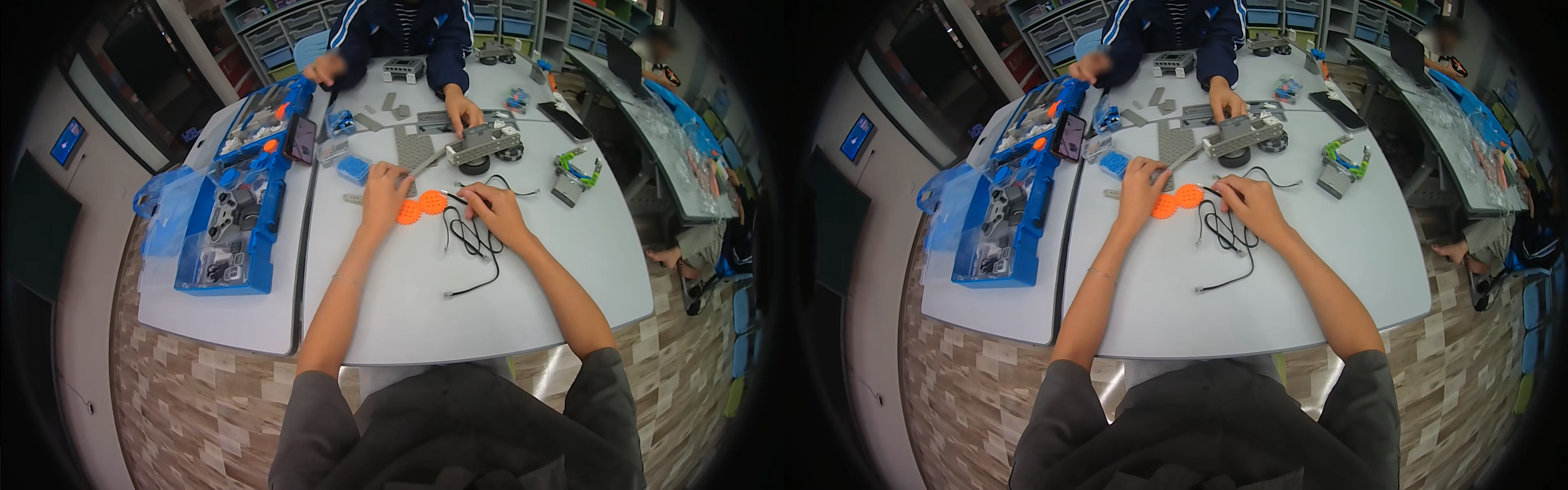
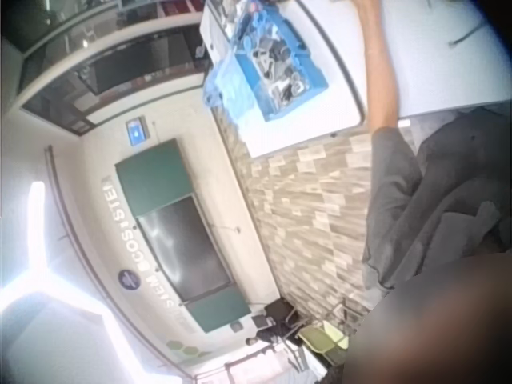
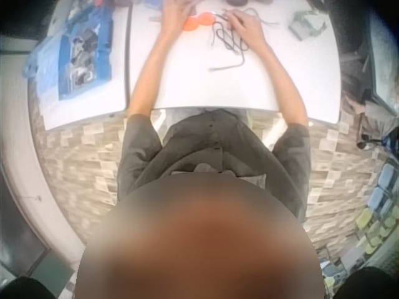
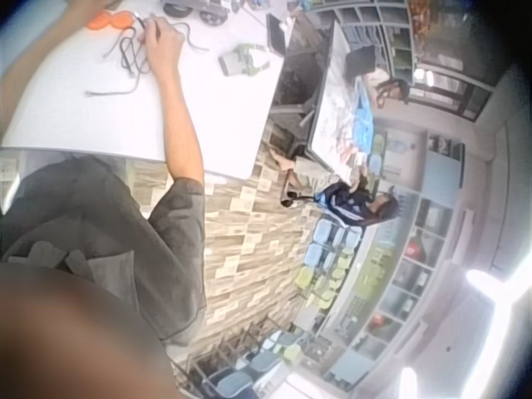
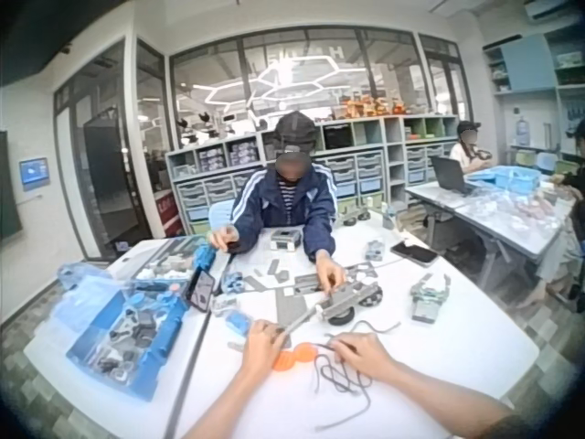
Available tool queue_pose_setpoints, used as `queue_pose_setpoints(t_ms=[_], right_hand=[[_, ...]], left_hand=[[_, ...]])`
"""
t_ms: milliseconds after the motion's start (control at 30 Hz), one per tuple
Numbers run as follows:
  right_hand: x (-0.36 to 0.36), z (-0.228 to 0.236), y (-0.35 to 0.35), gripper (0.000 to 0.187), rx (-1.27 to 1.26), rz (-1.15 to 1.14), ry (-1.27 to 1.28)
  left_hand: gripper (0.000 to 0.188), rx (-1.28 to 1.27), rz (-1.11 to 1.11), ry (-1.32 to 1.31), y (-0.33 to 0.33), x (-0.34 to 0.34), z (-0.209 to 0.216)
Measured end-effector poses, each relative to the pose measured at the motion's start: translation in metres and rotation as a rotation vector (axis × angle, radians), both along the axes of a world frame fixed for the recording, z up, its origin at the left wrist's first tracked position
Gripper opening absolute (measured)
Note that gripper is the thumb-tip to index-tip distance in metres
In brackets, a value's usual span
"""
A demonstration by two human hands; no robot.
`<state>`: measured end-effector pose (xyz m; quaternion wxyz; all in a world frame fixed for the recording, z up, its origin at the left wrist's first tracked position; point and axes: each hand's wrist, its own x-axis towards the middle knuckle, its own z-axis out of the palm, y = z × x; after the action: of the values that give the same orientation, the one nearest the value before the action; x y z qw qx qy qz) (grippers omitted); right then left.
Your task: The person assembles a small robot kit at a table. They connect wires to orange circular parts, attach gray beams and connectors, and handle a small wheel and blue components from a storage case. The person works with various small parts and tools while another person assembles a similar kit nearby.
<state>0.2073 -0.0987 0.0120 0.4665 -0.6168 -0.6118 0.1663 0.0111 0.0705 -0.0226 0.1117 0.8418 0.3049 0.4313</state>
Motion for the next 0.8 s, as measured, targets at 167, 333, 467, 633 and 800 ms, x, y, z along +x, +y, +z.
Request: queue_pose_setpoints(t_ms=[167,333,467,633,800], right_hand=[[0.004,0.000,0.006,0.023,-0.002,-0.008,-0.005],[0.005,0.000,0.006,0.023,0.007,-0.005,-0.019],[0.004,-0.002,0.007,0.023,0.003,-0.014,0.002],[0.007,-0.005,0.007,0.023,0.013,0.005,-0.010],[0.006,0.000,0.006,0.023,0.045,-0.006,-0.030]], left_hand=[[0.024,-0.044,-0.002,-0.044,0.007,0.011,0.000],[0.017,-0.075,0.006,-0.075,0.002,0.015,0.005],[0.012,-0.179,0.004,-0.169,-0.007,0.014,0.014],[0.010,-0.121,0.031,-0.278,-0.017,0.001,0.031],[0.013,-0.317,0.017,-0.632,-0.026,-0.022,0.051]])
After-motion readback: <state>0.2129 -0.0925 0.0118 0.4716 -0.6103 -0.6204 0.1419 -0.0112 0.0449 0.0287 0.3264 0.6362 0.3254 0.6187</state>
